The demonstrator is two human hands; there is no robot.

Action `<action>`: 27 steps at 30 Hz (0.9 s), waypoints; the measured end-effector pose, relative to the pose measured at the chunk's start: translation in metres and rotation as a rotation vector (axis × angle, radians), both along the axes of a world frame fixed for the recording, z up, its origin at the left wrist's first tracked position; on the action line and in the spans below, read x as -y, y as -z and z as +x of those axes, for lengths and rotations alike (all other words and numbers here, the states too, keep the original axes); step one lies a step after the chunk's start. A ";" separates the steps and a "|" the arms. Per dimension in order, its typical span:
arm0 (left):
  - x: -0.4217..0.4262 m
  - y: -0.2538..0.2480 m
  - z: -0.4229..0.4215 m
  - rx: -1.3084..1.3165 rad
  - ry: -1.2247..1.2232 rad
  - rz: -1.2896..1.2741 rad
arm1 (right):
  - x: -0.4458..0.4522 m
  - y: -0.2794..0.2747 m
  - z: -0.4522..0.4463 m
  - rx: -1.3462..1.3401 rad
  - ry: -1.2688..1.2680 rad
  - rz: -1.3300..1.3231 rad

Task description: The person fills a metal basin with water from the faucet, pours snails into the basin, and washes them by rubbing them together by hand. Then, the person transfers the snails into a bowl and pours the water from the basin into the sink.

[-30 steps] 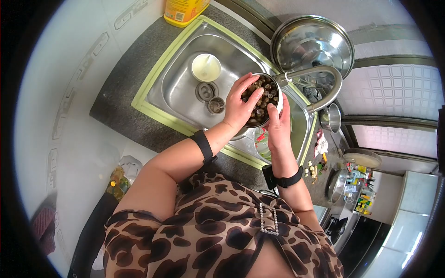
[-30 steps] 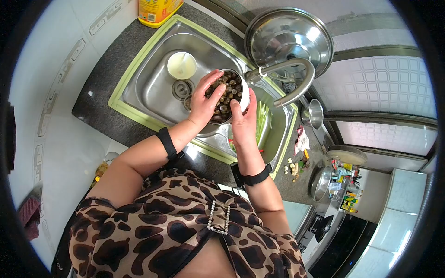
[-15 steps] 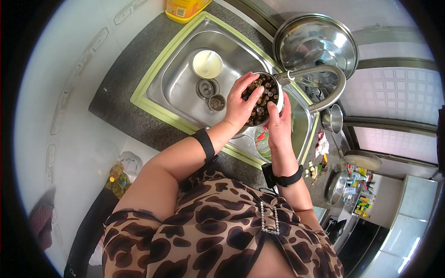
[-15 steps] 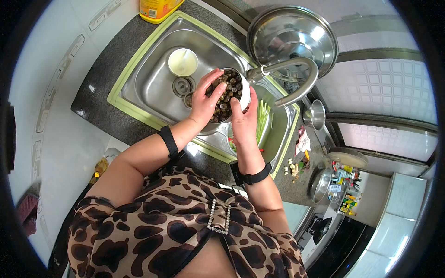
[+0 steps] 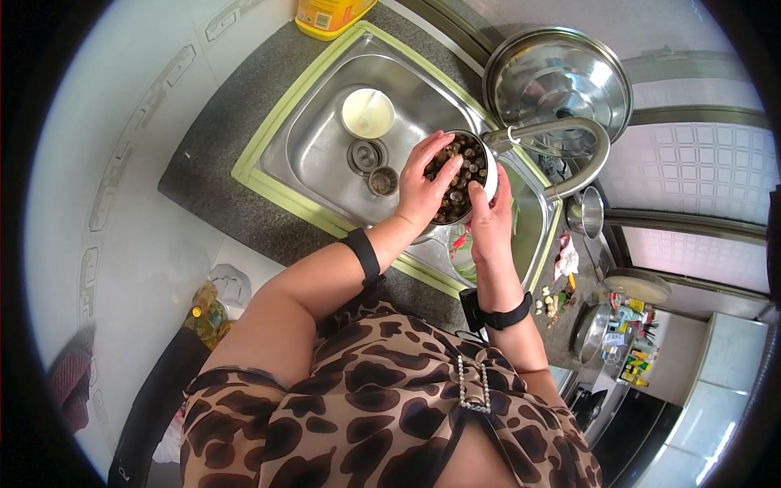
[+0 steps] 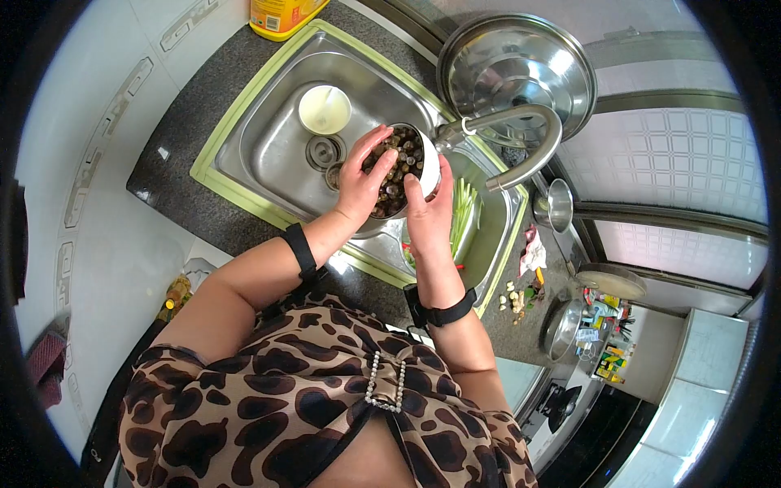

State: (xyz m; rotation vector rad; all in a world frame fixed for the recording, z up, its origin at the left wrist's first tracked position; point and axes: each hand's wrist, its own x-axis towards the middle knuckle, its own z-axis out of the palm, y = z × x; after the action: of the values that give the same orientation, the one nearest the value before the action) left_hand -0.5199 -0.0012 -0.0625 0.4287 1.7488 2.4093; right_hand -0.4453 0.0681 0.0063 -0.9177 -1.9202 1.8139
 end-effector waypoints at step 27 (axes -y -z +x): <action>-0.001 0.004 -0.001 0.045 -0.014 0.027 | 0.005 -0.004 -0.005 0.021 0.008 0.027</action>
State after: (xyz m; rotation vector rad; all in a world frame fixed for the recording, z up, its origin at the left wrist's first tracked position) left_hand -0.5211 -0.0002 -0.0666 0.3634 1.7081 2.4349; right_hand -0.4498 0.0633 0.0104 -0.9379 -1.9451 1.7767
